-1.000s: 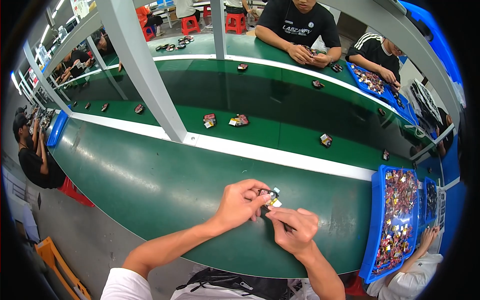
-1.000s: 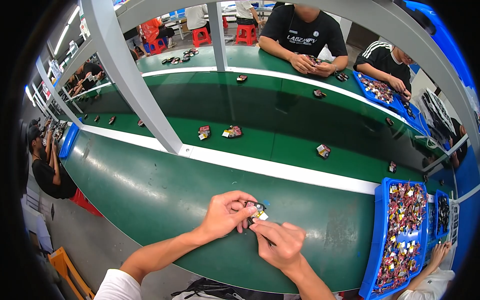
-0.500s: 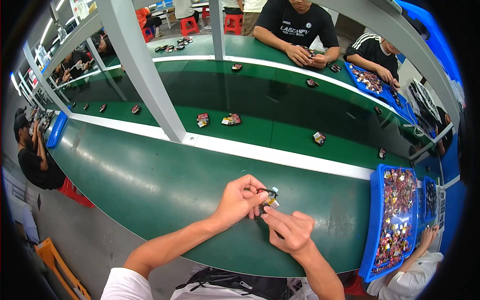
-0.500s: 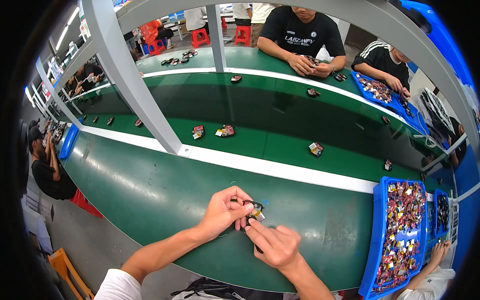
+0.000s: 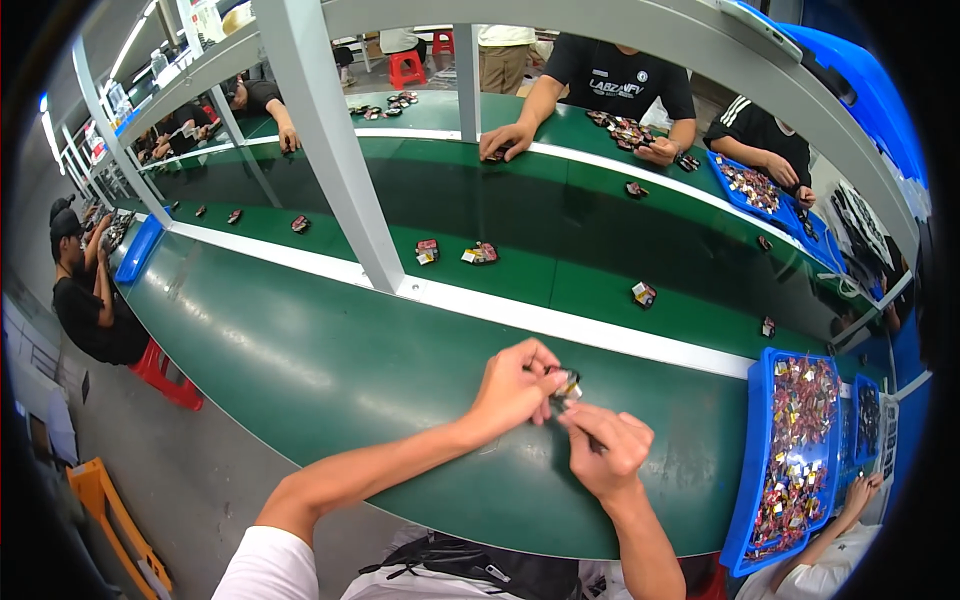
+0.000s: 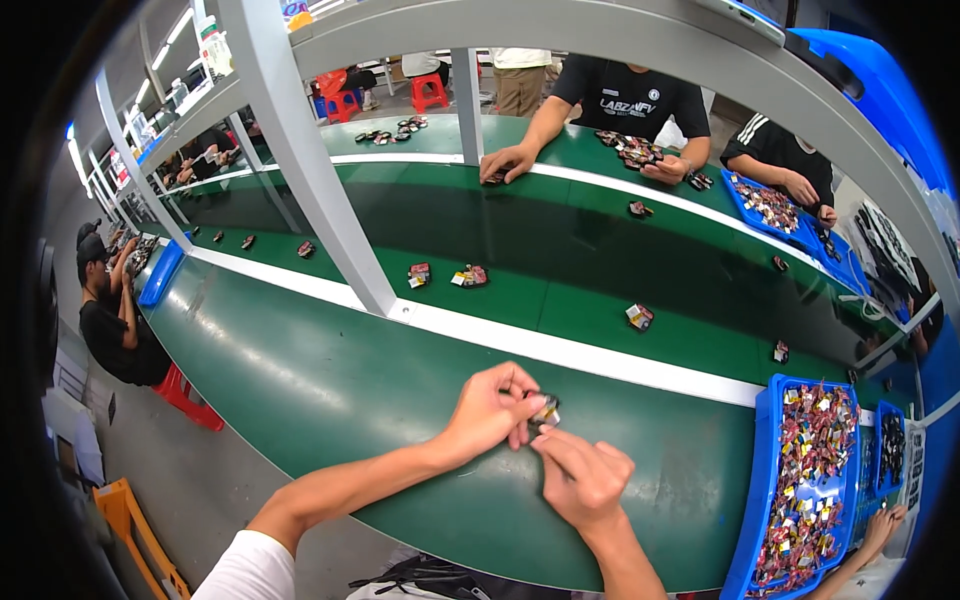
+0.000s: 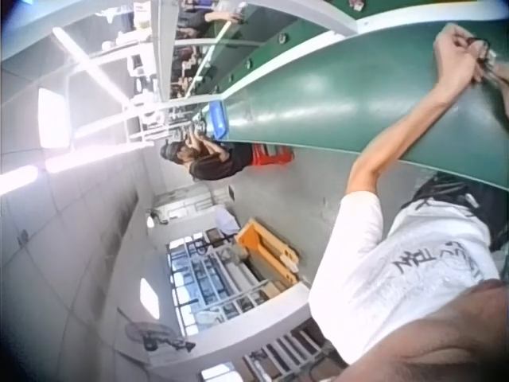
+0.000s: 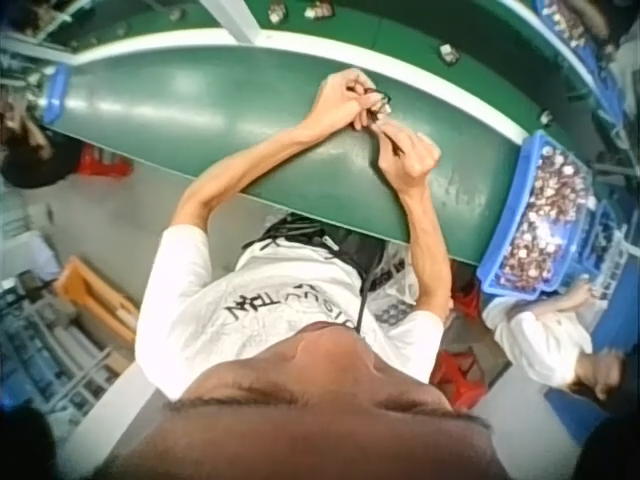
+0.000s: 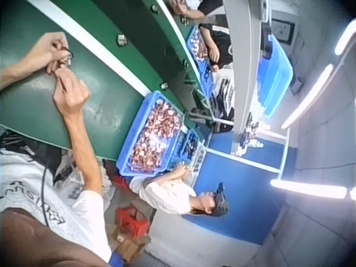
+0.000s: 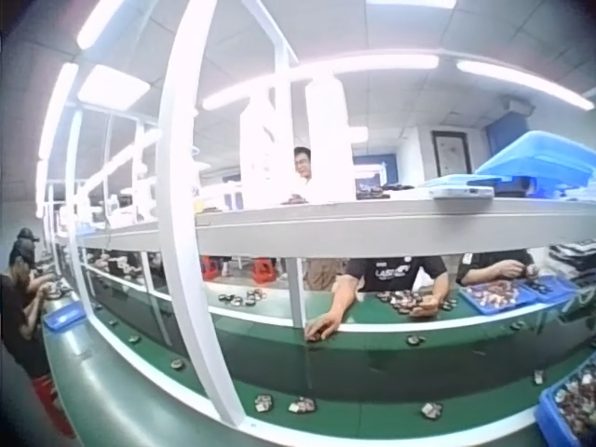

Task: Assemble small electronic components on a manufacturing assembly line.

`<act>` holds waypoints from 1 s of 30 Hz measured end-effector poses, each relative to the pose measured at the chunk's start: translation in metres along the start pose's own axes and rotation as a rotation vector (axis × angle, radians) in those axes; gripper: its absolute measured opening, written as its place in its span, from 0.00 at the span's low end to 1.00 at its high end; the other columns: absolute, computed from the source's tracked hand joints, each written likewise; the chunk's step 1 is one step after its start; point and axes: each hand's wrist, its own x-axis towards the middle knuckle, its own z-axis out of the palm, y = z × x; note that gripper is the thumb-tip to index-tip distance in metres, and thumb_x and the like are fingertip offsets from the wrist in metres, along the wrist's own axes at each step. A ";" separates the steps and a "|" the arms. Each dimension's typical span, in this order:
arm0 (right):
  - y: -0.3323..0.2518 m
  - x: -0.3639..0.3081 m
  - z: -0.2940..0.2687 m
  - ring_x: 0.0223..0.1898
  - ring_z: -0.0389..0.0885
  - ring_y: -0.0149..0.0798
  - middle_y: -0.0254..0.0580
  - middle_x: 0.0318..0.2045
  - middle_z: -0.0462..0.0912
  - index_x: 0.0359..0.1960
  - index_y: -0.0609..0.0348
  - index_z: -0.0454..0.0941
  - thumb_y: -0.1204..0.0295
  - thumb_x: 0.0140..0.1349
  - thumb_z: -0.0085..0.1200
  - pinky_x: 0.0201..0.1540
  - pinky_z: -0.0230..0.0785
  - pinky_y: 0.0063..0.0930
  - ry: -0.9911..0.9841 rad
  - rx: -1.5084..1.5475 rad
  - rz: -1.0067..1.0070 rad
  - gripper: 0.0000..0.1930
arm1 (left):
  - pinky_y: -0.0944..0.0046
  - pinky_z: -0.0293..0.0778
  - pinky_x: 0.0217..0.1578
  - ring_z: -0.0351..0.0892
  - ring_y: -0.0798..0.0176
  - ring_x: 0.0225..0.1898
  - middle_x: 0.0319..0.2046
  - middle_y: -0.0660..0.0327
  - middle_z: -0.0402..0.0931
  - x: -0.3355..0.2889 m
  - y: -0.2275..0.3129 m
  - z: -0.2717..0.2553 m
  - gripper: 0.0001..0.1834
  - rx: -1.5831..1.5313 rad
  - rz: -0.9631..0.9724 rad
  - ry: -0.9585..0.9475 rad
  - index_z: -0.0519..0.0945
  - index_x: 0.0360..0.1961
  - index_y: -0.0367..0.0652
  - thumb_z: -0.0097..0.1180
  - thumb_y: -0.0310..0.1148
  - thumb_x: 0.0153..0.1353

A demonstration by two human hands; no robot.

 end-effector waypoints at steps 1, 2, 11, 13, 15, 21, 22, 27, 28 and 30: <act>0.000 0.003 -0.003 0.24 0.86 0.32 0.38 0.29 0.90 0.30 0.55 0.84 0.84 0.46 0.69 0.20 0.60 0.22 0.065 -0.002 0.022 0.11 | 0.66 0.74 0.15 0.80 0.67 0.16 0.24 0.56 0.80 0.010 0.003 0.000 0.07 0.010 0.035 0.027 0.75 0.36 0.31 0.61 0.23 0.64; -0.002 0.003 -0.006 0.24 0.87 0.35 0.41 0.29 0.90 0.30 0.58 0.84 0.84 0.46 0.71 0.21 0.64 0.22 0.088 -0.012 0.060 0.11 | 0.66 0.75 0.15 0.81 0.66 0.16 0.23 0.56 0.80 0.024 0.008 0.000 0.08 0.048 0.070 0.047 0.75 0.35 0.31 0.62 0.24 0.63; -0.009 -0.007 -0.017 0.17 0.76 0.33 0.44 0.30 0.89 0.30 0.62 0.82 0.86 0.47 0.70 0.19 0.63 0.22 0.122 0.048 0.171 0.11 | 0.49 0.82 0.37 0.85 0.42 0.38 0.41 0.42 0.79 0.124 0.016 0.015 0.21 0.928 0.441 0.386 0.77 0.41 0.31 0.70 0.38 0.59; -0.002 -0.007 -0.024 0.11 0.66 0.26 0.43 0.31 0.90 0.31 0.62 0.82 0.86 0.48 0.69 0.15 0.55 0.20 0.154 0.053 0.168 0.10 | 0.42 0.78 0.45 0.80 0.35 0.46 0.45 0.41 0.75 0.123 0.022 0.010 0.26 0.955 0.353 0.417 0.77 0.47 0.34 0.68 0.45 0.59; -0.003 -0.001 -0.029 0.23 0.86 0.38 0.43 0.29 0.89 0.30 0.61 0.83 0.85 0.45 0.71 0.22 0.69 0.24 0.103 0.054 0.188 0.11 | 0.45 0.77 0.37 0.81 0.41 0.41 0.40 0.48 0.77 0.119 0.018 -0.021 0.19 0.989 0.537 0.622 0.80 0.39 0.38 0.66 0.45 0.61; 0.007 -0.001 -0.032 0.10 0.64 0.24 0.40 0.31 0.90 0.30 0.60 0.83 0.84 0.46 0.71 0.15 0.55 0.19 0.103 0.135 0.101 0.11 | 0.43 0.78 0.36 0.84 0.35 0.35 0.27 0.43 0.83 0.094 0.020 -0.084 0.19 1.107 0.193 0.707 0.84 0.27 0.34 0.67 0.43 0.60; 0.007 -0.001 -0.032 0.10 0.64 0.24 0.40 0.31 0.90 0.30 0.60 0.83 0.84 0.46 0.71 0.15 0.55 0.19 0.104 0.135 0.102 0.11 | 0.43 0.78 0.36 0.84 0.35 0.35 0.27 0.43 0.83 0.094 0.024 -0.089 0.19 1.109 0.193 0.706 0.84 0.27 0.34 0.67 0.43 0.60; 0.004 -0.004 -0.030 0.10 0.62 0.23 0.39 0.30 0.90 0.30 0.59 0.84 0.82 0.47 0.72 0.15 0.55 0.20 0.104 0.101 0.112 0.10 | 0.44 0.79 0.40 0.85 0.36 0.38 0.29 0.41 0.84 0.097 0.040 -0.104 0.21 1.016 0.053 0.716 0.85 0.26 0.33 0.69 0.45 0.59; 0.002 -0.003 -0.029 0.10 0.62 0.23 0.39 0.30 0.90 0.30 0.59 0.84 0.82 0.47 0.72 0.15 0.55 0.20 0.103 0.105 0.109 0.10 | 0.44 0.79 0.40 0.85 0.36 0.38 0.29 0.41 0.84 0.099 0.039 -0.113 0.21 1.016 0.053 0.721 0.85 0.26 0.33 0.69 0.45 0.59; -0.001 -0.003 -0.026 0.10 0.62 0.23 0.39 0.29 0.89 0.30 0.59 0.84 0.82 0.47 0.72 0.15 0.55 0.20 0.102 0.118 0.117 0.10 | 0.50 0.82 0.35 0.88 0.44 0.32 0.28 0.45 0.86 0.108 0.032 -0.132 0.18 0.925 0.021 0.774 0.85 0.25 0.33 0.67 0.40 0.60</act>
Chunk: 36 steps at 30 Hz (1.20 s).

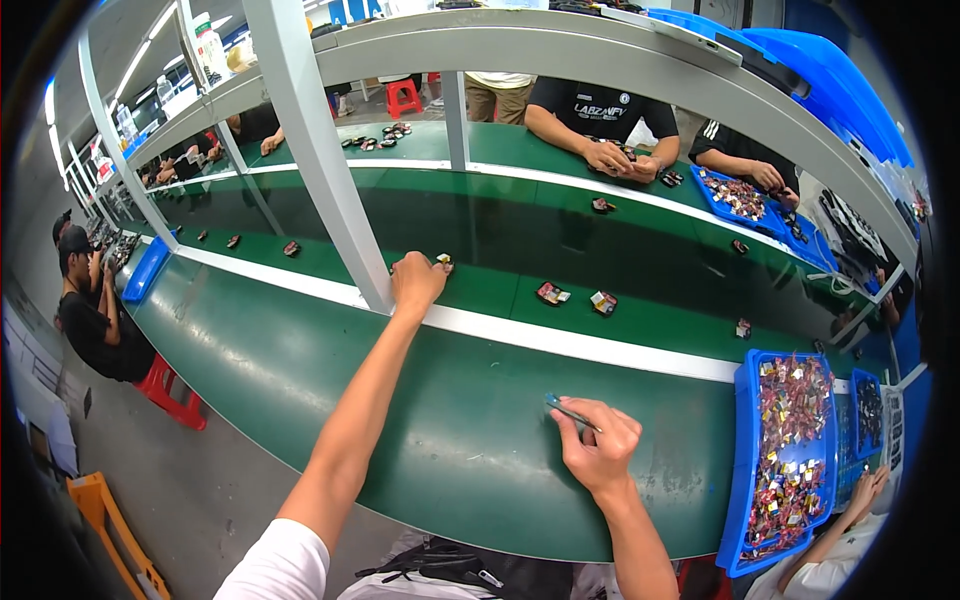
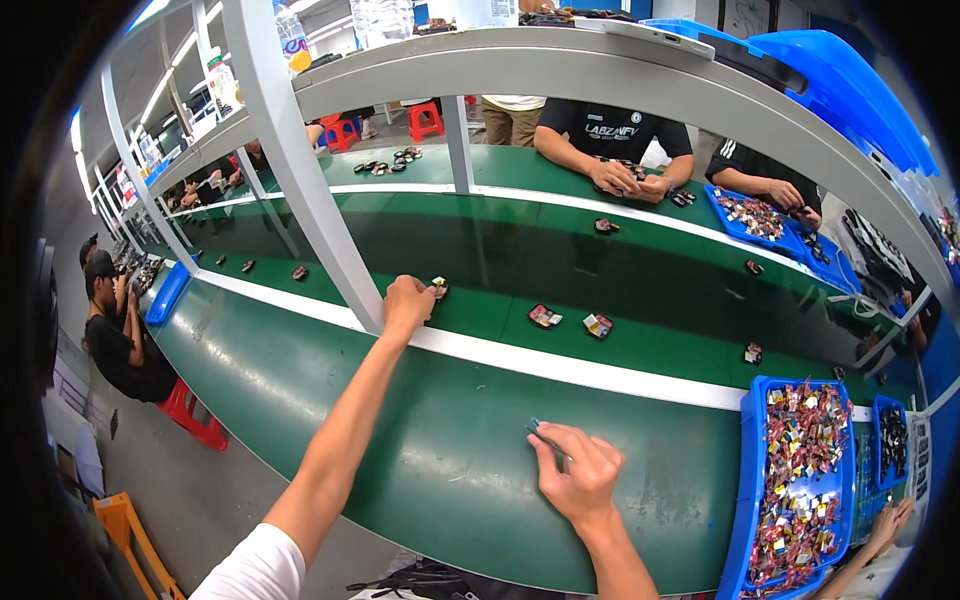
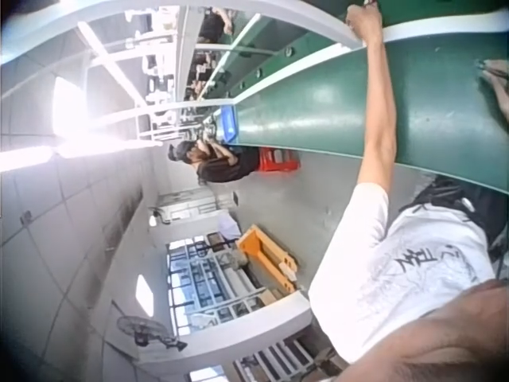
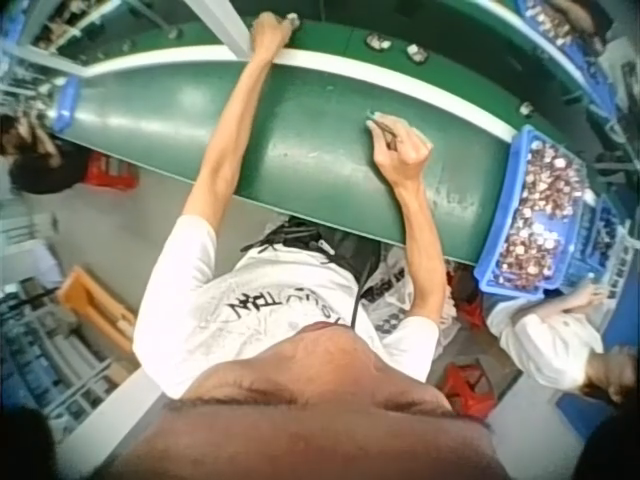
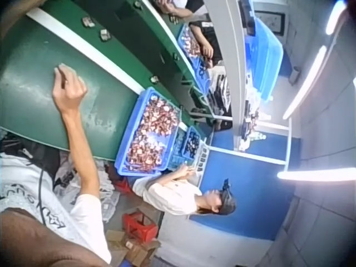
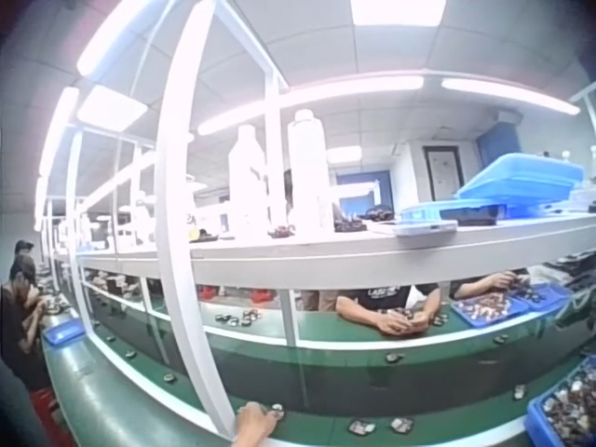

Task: Assemble small electronic components on a manufacturing assembly line.

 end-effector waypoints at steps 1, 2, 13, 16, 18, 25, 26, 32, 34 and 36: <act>0.000 -0.001 0.000 0.10 0.62 0.23 0.39 0.29 0.89 0.30 0.59 0.84 0.82 0.47 0.72 0.15 0.55 0.20 -0.001 -0.004 0.001 0.10 | 0.50 0.82 0.35 0.88 0.44 0.32 0.28 0.45 0.86 0.002 0.004 0.000 0.18 -0.002 0.001 -0.004 0.85 0.25 0.33 0.67 0.40 0.60; 0.001 -0.002 -0.001 0.10 0.62 0.24 0.38 0.29 0.89 0.30 0.59 0.84 0.82 0.47 0.72 0.15 0.55 0.20 -0.008 -0.009 0.005 0.10 | 0.55 0.82 0.31 0.88 0.50 0.27 0.26 0.48 0.86 0.003 0.008 0.000 0.16 -0.141 -0.049 -0.060 0.84 0.24 0.33 0.66 0.37 0.60; 0.002 0.000 0.000 0.10 0.62 0.24 0.38 0.28 0.89 0.30 0.60 0.85 0.81 0.48 0.72 0.15 0.55 0.20 -0.021 -0.023 0.013 0.09 | 0.67 0.80 0.21 0.82 0.66 0.16 0.20 0.55 0.84 0.017 -0.002 0.012 0.09 -0.393 -0.147 -0.061 0.81 0.25 0.32 0.66 0.27 0.58; -0.002 0.001 0.002 0.10 0.62 0.24 0.38 0.28 0.89 0.30 0.60 0.85 0.81 0.47 0.72 0.15 0.55 0.20 -0.025 -0.009 0.018 0.09 | 0.71 0.73 0.17 0.78 0.71 0.17 0.23 0.58 0.84 0.019 -0.007 0.008 0.08 -0.389 -0.118 -0.123 0.82 0.29 0.32 0.65 0.27 0.61; -0.001 0.001 0.000 0.19 0.82 0.34 0.39 0.29 0.89 0.30 0.57 0.85 0.80 0.46 0.72 0.21 0.68 0.23 -0.070 -0.054 0.061 0.10 | 0.71 0.67 0.15 0.76 0.73 0.17 0.23 0.59 0.83 0.000 0.009 -0.002 0.07 -0.407 -0.072 -0.212 0.81 0.32 0.33 0.63 0.27 0.62; 0.009 -0.003 0.003 0.16 0.66 0.17 0.37 0.28 0.88 0.34 0.62 0.85 0.82 0.52 0.72 0.21 0.57 0.14 -0.052 0.238 0.488 0.09 | 0.68 0.67 0.17 0.74 0.72 0.15 0.22 0.58 0.84 -0.114 0.038 -0.025 0.06 -0.562 0.151 -0.531 0.82 0.34 0.33 0.60 0.27 0.64; 0.010 -0.001 0.005 0.17 0.66 0.16 0.38 0.30 0.88 0.35 0.64 0.85 0.83 0.54 0.70 0.21 0.56 0.13 -0.021 0.396 0.582 0.08 | 0.68 0.68 0.18 0.75 0.72 0.16 0.22 0.58 0.84 -0.128 0.038 -0.031 0.06 -0.533 0.162 -0.565 0.83 0.35 0.33 0.61 0.27 0.65; 0.018 -0.004 0.020 0.19 0.66 0.14 0.33 0.29 0.83 0.35 0.67 0.83 0.84 0.57 0.68 0.21 0.54 0.12 -0.047 0.581 0.730 0.07 | 0.67 0.71 0.22 0.76 0.68 0.19 0.30 0.53 0.85 -0.169 0.027 -0.013 0.07 -0.572 0.423 -0.482 0.85 0.39 0.31 0.63 0.25 0.63; 0.017 -0.005 0.029 0.18 0.65 0.14 0.29 0.25 0.80 0.35 0.66 0.83 0.84 0.57 0.69 0.20 0.52 0.12 -0.040 0.574 0.728 0.07 | 0.69 0.71 0.22 0.78 0.70 0.20 0.30 0.54 0.85 -0.169 0.022 -0.008 0.07 -0.571 0.458 -0.469 0.85 0.40 0.31 0.63 0.24 0.64; 0.021 -0.008 0.035 0.17 0.64 0.14 0.28 0.24 0.80 0.35 0.66 0.83 0.84 0.57 0.69 0.20 0.51 0.13 -0.049 0.543 0.721 0.07 | 0.71 0.71 0.21 0.79 0.72 0.21 0.30 0.55 0.84 -0.167 0.015 -0.002 0.07 -0.572 0.518 -0.456 0.85 0.41 0.31 0.64 0.24 0.64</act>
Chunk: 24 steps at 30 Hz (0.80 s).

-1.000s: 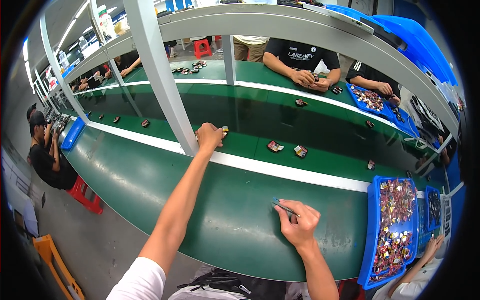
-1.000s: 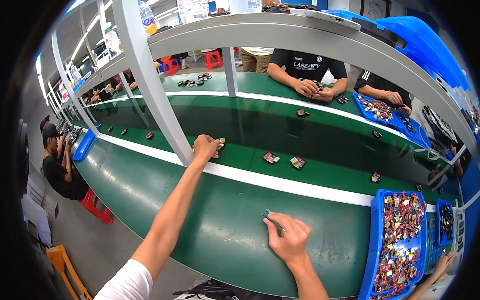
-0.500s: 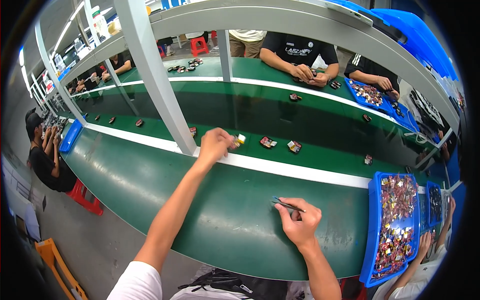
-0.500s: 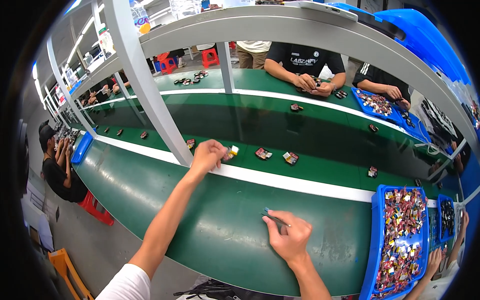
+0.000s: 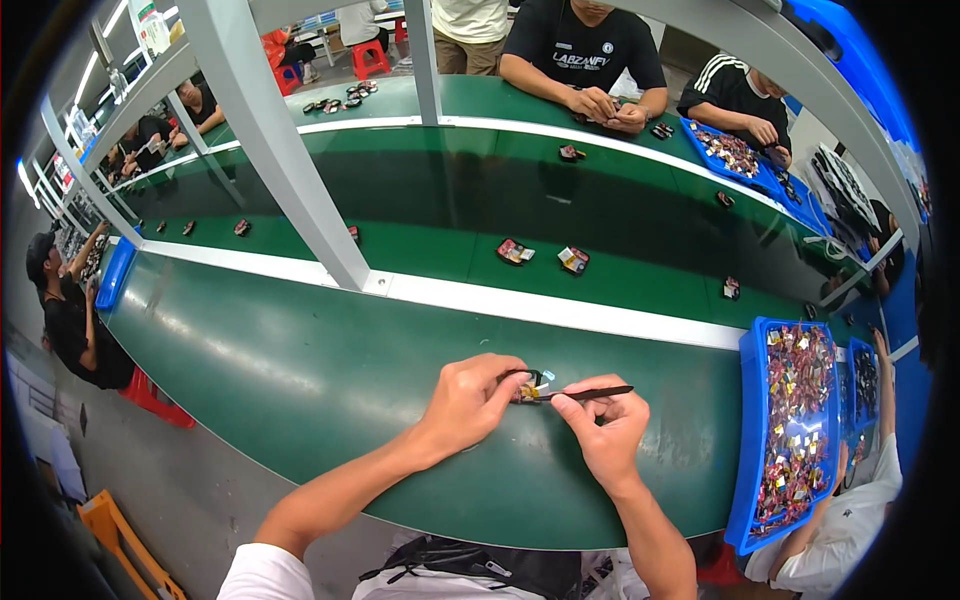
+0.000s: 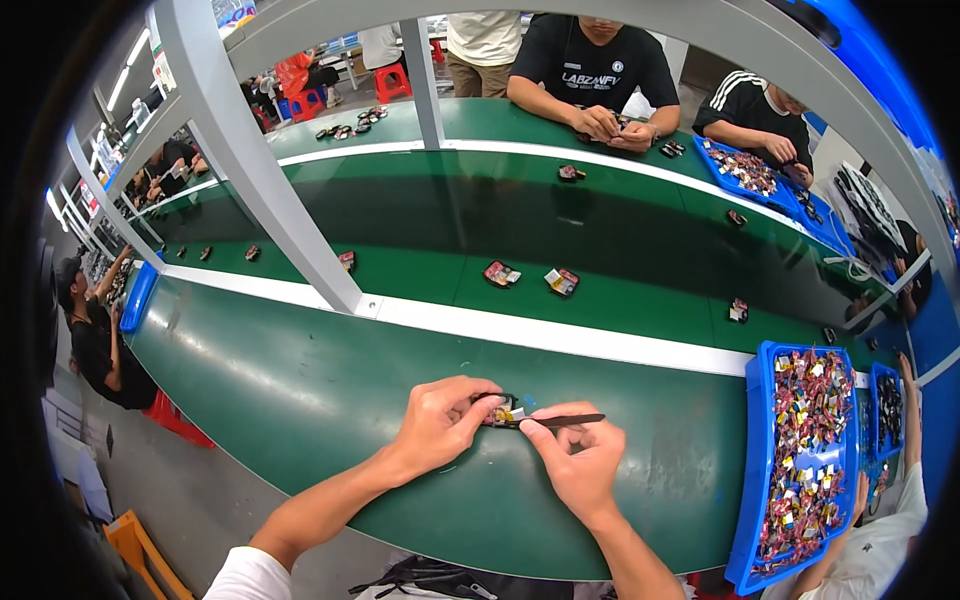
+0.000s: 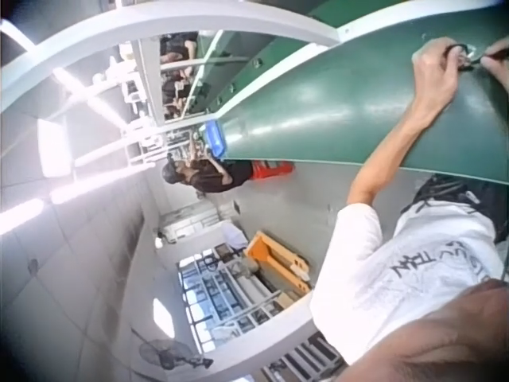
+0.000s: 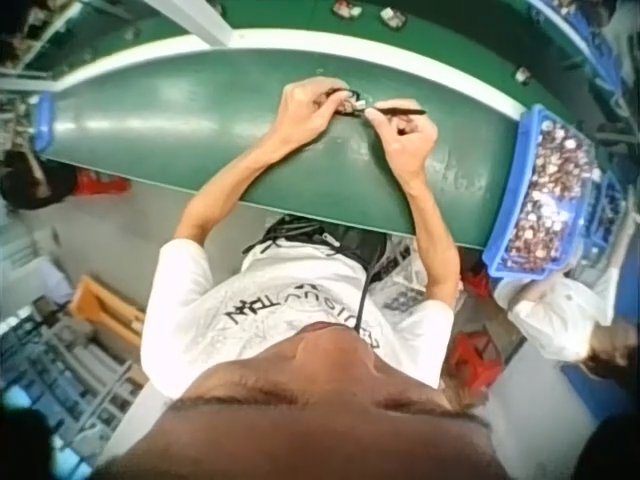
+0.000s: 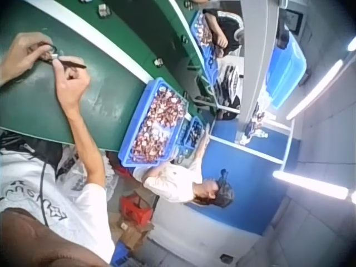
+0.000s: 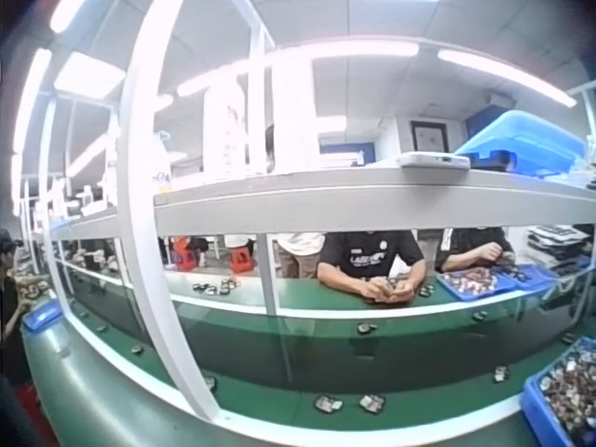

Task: Assemble small electronic components on a manufacturing assembly line.

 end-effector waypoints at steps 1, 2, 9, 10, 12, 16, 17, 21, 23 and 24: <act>0.003 0.001 0.001 0.17 0.64 0.13 0.27 0.23 0.79 0.34 0.66 0.83 0.83 0.57 0.69 0.20 0.50 0.13 -0.004 -0.023 -0.012 0.07 | 0.71 0.71 0.21 0.79 0.72 0.21 0.30 0.55 0.84 0.001 -0.002 0.000 0.07 -0.004 -0.005 0.000 0.85 0.41 0.31 0.64 0.24 0.64; 0.004 0.002 0.002 0.17 0.64 0.13 0.27 0.23 0.79 0.34 0.66 0.83 0.83 0.57 0.69 0.20 0.50 0.13 -0.006 -0.026 -0.007 0.07 | 0.71 0.71 0.20 0.79 0.72 0.20 0.29 0.55 0.84 0.001 -0.003 -0.001 0.07 0.004 0.016 0.013 0.85 0.41 0.31 0.64 0.23 0.64; 0.011 0.003 0.008 0.16 0.62 0.13 0.23 0.17 0.75 0.34 0.64 0.84 0.83 0.56 0.69 0.19 0.47 0.14 0.002 -0.151 -0.028 0.06 | 0.71 0.69 0.17 0.78 0.72 0.17 0.27 0.57 0.82 0.002 -0.009 -0.004 0.06 -0.024 0.039 0.016 0.85 0.41 0.31 0.62 0.21 0.65; 0.012 0.003 0.009 0.15 0.62 0.13 0.22 0.16 0.74 0.34 0.64 0.84 0.82 0.56 0.69 0.19 0.47 0.14 0.001 -0.185 -0.033 0.06 | 0.71 0.69 0.17 0.78 0.72 0.17 0.27 0.57 0.82 0.001 -0.010 -0.004 0.06 -0.025 0.039 0.016 0.85 0.41 0.31 0.62 0.21 0.65; 0.013 0.003 0.011 0.15 0.62 0.13 0.22 0.16 0.74 0.34 0.64 0.84 0.82 0.57 0.69 0.19 0.47 0.14 0.008 -0.182 -0.036 0.06 | 0.71 0.71 0.17 0.80 0.71 0.18 0.28 0.57 0.82 0.001 -0.012 -0.005 0.06 -0.068 0.014 0.001 0.84 0.42 0.29 0.61 0.21 0.66; 0.009 0.004 0.010 0.17 0.64 0.13 0.24 0.18 0.76 0.35 0.65 0.84 0.82 0.58 0.69 0.19 0.47 0.13 -0.011 -0.104 0.040 0.06 | 0.71 0.74 0.18 0.81 0.70 0.19 0.30 0.56 0.83 0.000 -0.007 -0.005 0.07 -0.119 -0.034 -0.028 0.84 0.42 0.28 0.61 0.21 0.66; 0.009 0.004 0.009 0.17 0.64 0.13 0.24 0.18 0.76 0.35 0.65 0.84 0.82 0.58 0.69 0.19 0.47 0.13 -0.011 -0.103 0.040 0.06 | 0.69 0.73 0.18 0.80 0.69 0.18 0.30 0.56 0.82 -0.001 -0.007 -0.003 0.07 -0.147 -0.037 -0.017 0.84 0.42 0.30 0.62 0.22 0.65; 0.002 0.008 0.005 0.21 0.69 0.15 0.31 0.25 0.82 0.36 0.68 0.82 0.82 0.59 0.68 0.21 0.54 0.12 -0.013 0.056 0.206 0.06 | 0.68 0.72 0.18 0.79 0.69 0.18 0.29 0.56 0.82 -0.001 -0.005 0.000 0.07 -0.205 -0.018 0.002 0.84 0.43 0.32 0.63 0.23 0.65; -0.003 0.009 0.004 0.23 0.72 0.16 0.35 0.28 0.84 0.37 0.69 0.82 0.83 0.59 0.67 0.23 0.59 0.11 -0.021 0.092 0.274 0.06 | 0.69 0.72 0.18 0.79 0.69 0.18 0.29 0.56 0.82 -0.001 -0.005 0.000 0.07 -0.203 -0.014 0.000 0.84 0.43 0.32 0.63 0.23 0.64; -0.005 0.009 0.005 0.25 0.76 0.18 0.37 0.29 0.85 0.37 0.70 0.81 0.83 0.60 0.66 0.25 0.63 0.11 -0.023 0.118 0.293 0.06 | 0.69 0.72 0.18 0.79 0.69 0.18 0.29 0.56 0.81 -0.001 -0.005 0.000 0.07 -0.202 -0.010 -0.002 0.85 0.43 0.32 0.63 0.23 0.64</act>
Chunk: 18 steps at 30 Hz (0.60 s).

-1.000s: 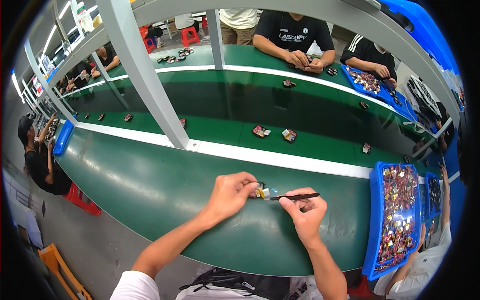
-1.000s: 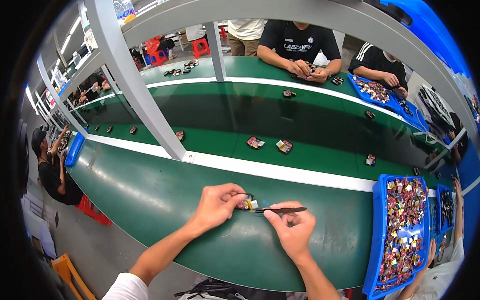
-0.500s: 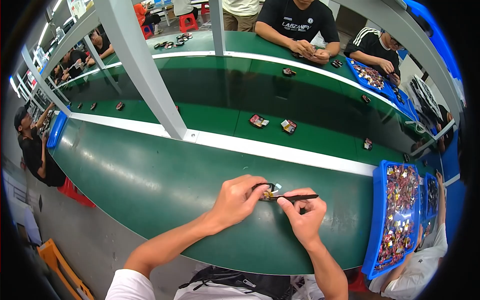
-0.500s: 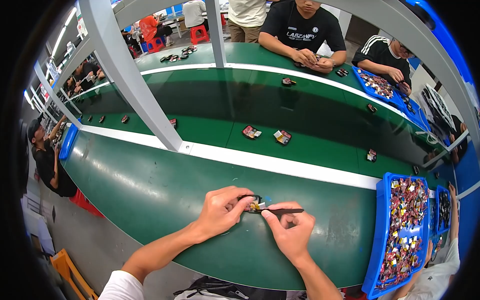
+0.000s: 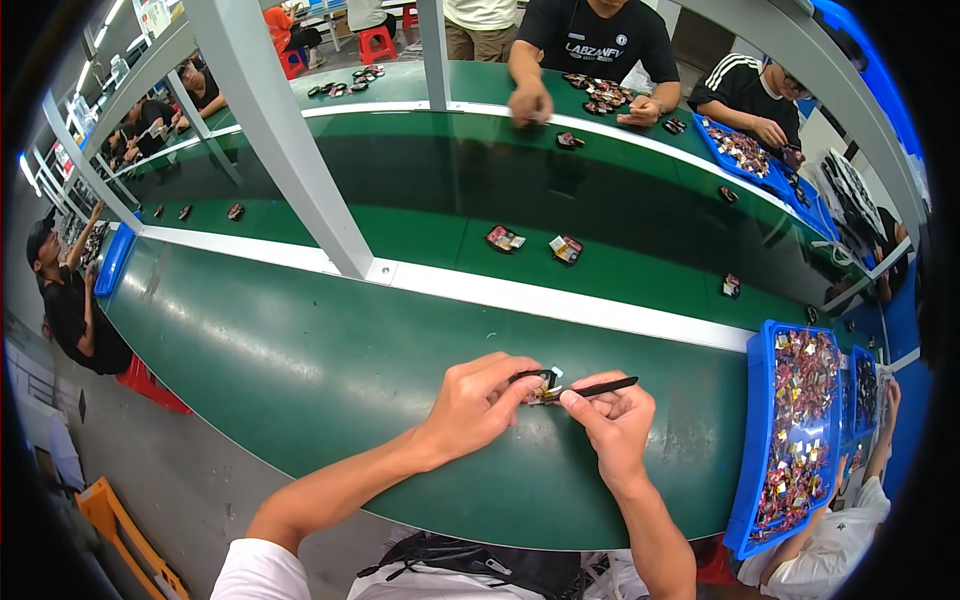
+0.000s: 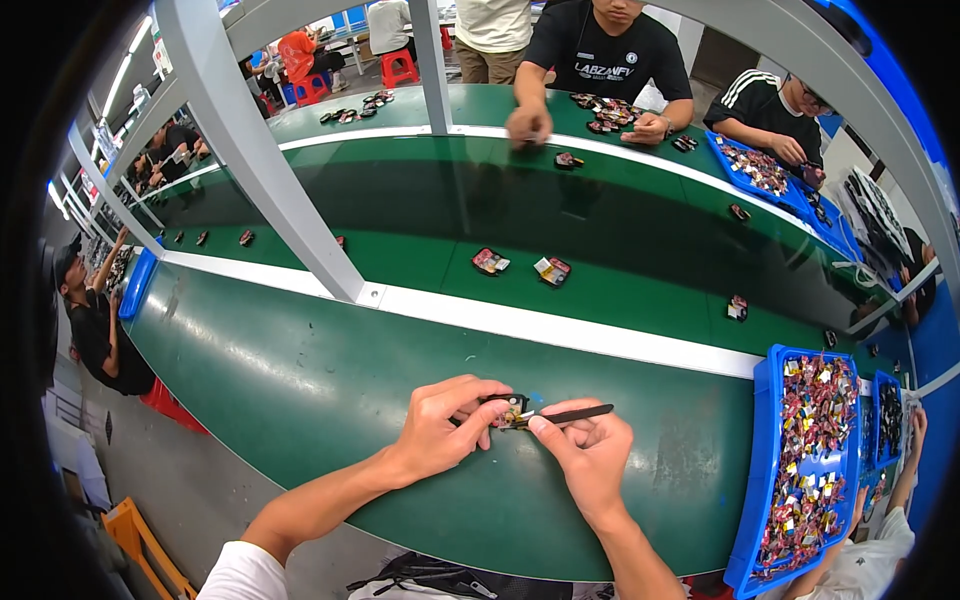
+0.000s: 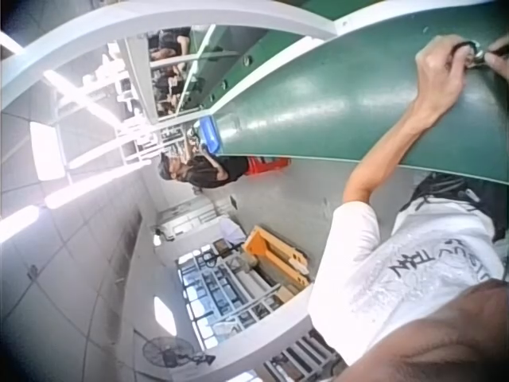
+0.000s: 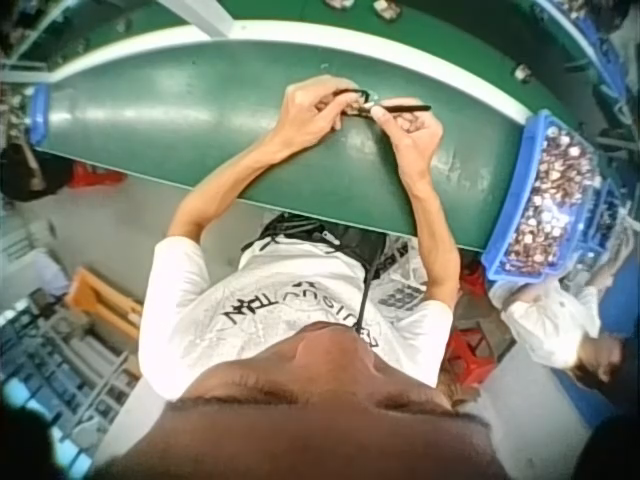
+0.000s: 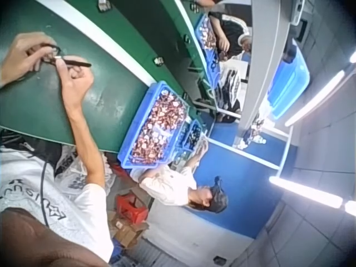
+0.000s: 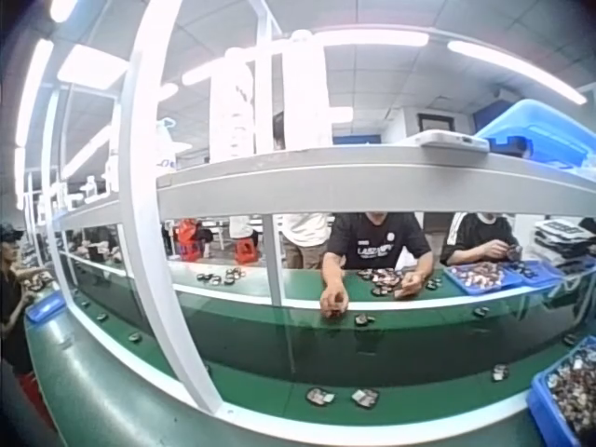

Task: Assemble small electronic components on a manufacturing assembly line.

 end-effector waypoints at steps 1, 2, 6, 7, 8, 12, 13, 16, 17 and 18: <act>-0.001 0.000 0.000 0.28 0.79 0.20 0.40 0.30 0.85 0.37 0.70 0.81 0.84 0.60 0.66 0.27 0.68 0.11 -0.003 0.025 0.019 0.06 | 0.69 0.72 0.18 0.79 0.69 0.18 0.29 0.56 0.81 0.000 0.000 0.000 0.07 0.000 0.000 -0.001 0.85 0.43 0.32 0.63 0.23 0.64; 0.000 0.000 0.000 0.28 0.79 0.20 0.40 0.30 0.85 0.37 0.70 0.81 0.84 0.60 0.66 0.27 0.68 0.11 -0.002 0.025 0.019 0.06 | 0.69 0.72 0.18 0.79 0.69 0.18 0.28 0.57 0.81 0.000 0.000 0.000 0.07 -0.002 -0.001 -0.002 0.85 0.43 0.32 0.63 0.23 0.64; 0.002 0.001 -0.002 0.31 0.83 0.24 0.44 0.32 0.86 0.38 0.71 0.80 0.85 0.60 0.65 0.30 0.73 0.13 -0.021 0.027 0.022 0.06 | 0.69 0.72 0.18 0.79 0.69 0.18 0.28 0.57 0.81 0.000 -0.002 -0.001 0.07 0.009 0.014 -0.001 0.85 0.43 0.32 0.64 0.23 0.64; 0.002 0.001 -0.002 0.31 0.83 0.25 0.44 0.32 0.86 0.38 0.71 0.80 0.85 0.60 0.65 0.31 0.73 0.13 -0.021 0.025 0.020 0.06 | 0.69 0.72 0.18 0.79 0.69 0.18 0.28 0.57 0.81 0.001 -0.001 -0.001 0.07 0.008 0.015 -0.002 0.85 0.43 0.32 0.64 0.23 0.64; 0.003 0.001 -0.003 0.31 0.83 0.25 0.44 0.32 0.86 0.38 0.71 0.80 0.85 0.60 0.65 0.31 0.73 0.13 -0.019 0.024 0.020 0.06 | 0.70 0.74 0.18 0.81 0.69 0.19 0.30 0.56 0.82 0.001 0.001 -0.002 0.08 0.015 0.006 -0.030 0.84 0.44 0.30 0.62 0.22 0.65; 0.002 0.001 -0.003 0.32 0.85 0.27 0.45 0.32 0.86 0.38 0.71 0.80 0.85 0.60 0.65 0.33 0.76 0.16 0.003 0.059 0.018 0.07 | 0.71 0.76 0.19 0.83 0.68 0.22 0.32 0.55 0.82 0.005 0.007 -0.005 0.10 -0.140 -0.188 -0.123 0.83 0.48 0.29 0.58 0.23 0.69; 0.000 0.000 -0.003 0.33 0.85 0.28 0.45 0.32 0.86 0.38 0.71 0.80 0.85 0.60 0.64 0.34 0.77 0.16 0.009 0.065 0.037 0.07 | 0.71 0.76 0.19 0.83 0.68 0.22 0.32 0.55 0.82 0.005 0.006 -0.006 0.10 -0.139 -0.187 -0.122 0.83 0.48 0.29 0.58 0.23 0.69; -0.003 0.000 -0.004 0.32 0.84 0.27 0.45 0.32 0.86 0.38 0.71 0.80 0.85 0.60 0.65 0.33 0.75 0.15 0.014 0.068 0.035 0.07 | 0.70 0.77 0.18 0.83 0.68 0.24 0.35 0.55 0.83 0.007 0.000 -0.008 0.12 -0.358 -0.328 -0.171 0.82 0.51 0.31 0.57 0.26 0.70; -0.003 0.000 -0.004 0.32 0.84 0.27 0.45 0.32 0.86 0.38 0.71 0.80 0.85 0.60 0.65 0.33 0.75 0.15 0.015 0.068 0.034 0.07 | 0.70 0.77 0.19 0.84 0.67 0.26 0.36 0.54 0.83 0.008 0.000 -0.009 0.14 -0.396 -0.346 -0.198 0.81 0.53 0.30 0.57 0.27 0.71; -0.001 0.000 -0.005 0.29 0.82 0.24 0.42 0.31 0.85 0.38 0.70 0.81 0.85 0.60 0.65 0.30 0.71 0.14 0.010 0.068 -0.005 0.07 | 0.69 0.78 0.19 0.84 0.65 0.27 0.37 0.53 0.83 0.009 0.000 -0.010 0.16 -0.434 -0.363 -0.225 0.80 0.55 0.29 0.56 0.28 0.72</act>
